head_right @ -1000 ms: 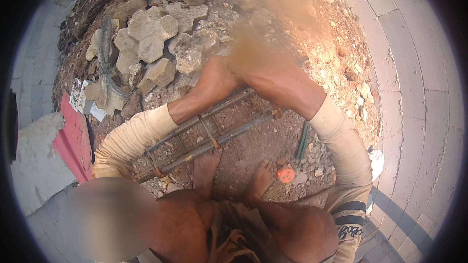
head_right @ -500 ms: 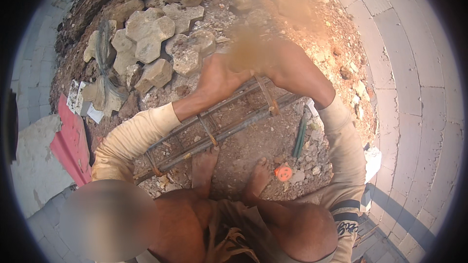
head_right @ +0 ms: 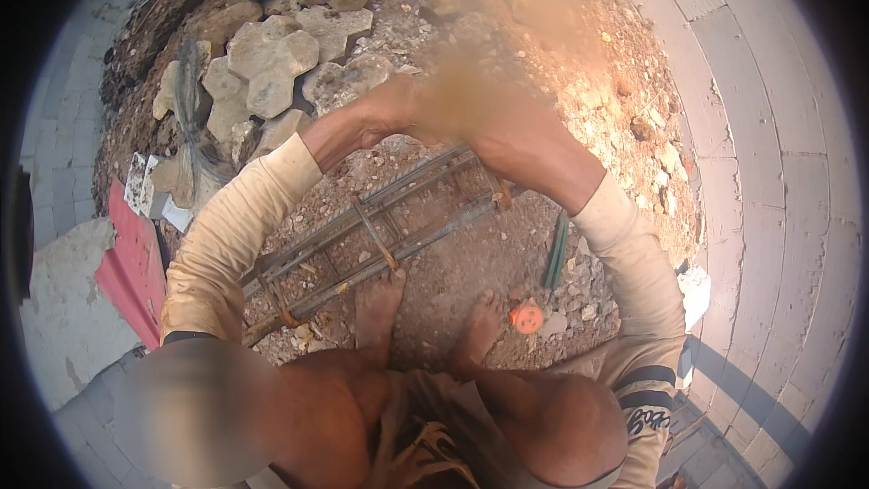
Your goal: The person sits on the ground and uses a tape measure to check dimensions of a rebar cage. They then use pliers to twist wire ties around the intersections of the rebar rods to secure the cage structure.
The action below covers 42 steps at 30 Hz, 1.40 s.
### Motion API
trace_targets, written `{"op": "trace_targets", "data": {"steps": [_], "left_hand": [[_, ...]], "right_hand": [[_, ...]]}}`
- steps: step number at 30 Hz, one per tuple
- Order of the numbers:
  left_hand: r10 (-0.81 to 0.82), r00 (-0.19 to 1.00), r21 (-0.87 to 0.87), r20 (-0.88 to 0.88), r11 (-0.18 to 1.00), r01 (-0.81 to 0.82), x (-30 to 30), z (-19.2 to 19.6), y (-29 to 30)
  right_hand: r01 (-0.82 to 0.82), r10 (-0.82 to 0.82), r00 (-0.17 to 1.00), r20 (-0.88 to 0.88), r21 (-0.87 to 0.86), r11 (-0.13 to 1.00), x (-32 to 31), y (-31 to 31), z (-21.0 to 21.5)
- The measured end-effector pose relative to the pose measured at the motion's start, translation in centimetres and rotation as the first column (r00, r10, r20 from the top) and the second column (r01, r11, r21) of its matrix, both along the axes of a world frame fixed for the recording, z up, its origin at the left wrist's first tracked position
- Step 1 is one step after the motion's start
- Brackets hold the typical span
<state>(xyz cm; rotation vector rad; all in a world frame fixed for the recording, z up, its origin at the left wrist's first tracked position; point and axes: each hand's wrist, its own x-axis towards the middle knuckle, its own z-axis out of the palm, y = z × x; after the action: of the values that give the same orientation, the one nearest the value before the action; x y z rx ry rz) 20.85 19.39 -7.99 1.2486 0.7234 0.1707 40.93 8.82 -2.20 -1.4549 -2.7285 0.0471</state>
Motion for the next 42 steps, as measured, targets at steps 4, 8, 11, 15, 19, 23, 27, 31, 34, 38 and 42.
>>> {"op": "trace_targets", "data": {"steps": [4,8,11,15,19,23,27,31,34,38,42], "left_hand": [[-0.28,0.953,0.326,0.115,0.917,0.23,2.3,-2.7,4.6],[-0.472,0.881,0.386,-0.039,0.806,0.449,4.0,-3.5,7.5],[-0.343,0.929,0.46,0.138,0.853,0.246,2.8,-2.7,5.0],[-0.237,0.956,0.323,-0.173,0.903,0.282,-0.6,0.7,4.2],[-0.27,0.898,0.531,-0.348,0.732,0.426,1.4,3.8,1.7],[-0.254,0.904,0.709,-0.345,0.561,0.428,2.9,3.3,1.5],[-0.272,0.841,0.587,-0.468,0.616,0.526,2.8,4.4,1.6],[-0.351,0.858,0.611,-0.375,0.602,0.514,2.6,4.9,1.9],[-0.469,0.833,0.557,-0.294,0.624,0.548,2.6,4.9,3.3],[-0.501,0.861,0.69,-0.088,0.592,0.416,2.8,2.5,4.1],[-0.23,0.965,0.64,-0.127,0.724,0.257,0.8,2.9,3.1]], "right_hand": [[-0.154,0.149,0.987,0.063,0.101,0.983,-2.0,1.3,-0.4],[-0.254,0.25,0.899,0.359,-0.036,0.966,-4.2,3.5,0.2],[-0.154,0.149,0.988,0.044,0.121,0.981,-1.8,2.1,2.4],[0.428,-0.173,0.623,-0.763,0.147,0.892,3.0,-3.5,1.9],[0.868,-0.754,0.046,-0.655,-0.348,0.354,10.6,-15.3,-12.9],[0.898,-0.964,0.263,-0.031,-0.357,0.256,11.8,-29.6,-27.8],[0.84,-0.987,0.125,-0.102,-0.518,0.16,9.4,-29.2,-28.2],[0.829,-0.967,0.236,-0.098,-0.498,0.253,10.2,-28.1,-27.3],[0.771,-0.991,0.101,-0.091,-0.622,0.136,11.4,-27.9,-25.5],[0.408,-0.946,-0.321,-0.042,-0.908,-0.098,12.8,-27.4,-16.5],[0.36,-0.986,-0.151,-0.066,-0.933,0.007,14.9,-22.7,-1.7]]}}
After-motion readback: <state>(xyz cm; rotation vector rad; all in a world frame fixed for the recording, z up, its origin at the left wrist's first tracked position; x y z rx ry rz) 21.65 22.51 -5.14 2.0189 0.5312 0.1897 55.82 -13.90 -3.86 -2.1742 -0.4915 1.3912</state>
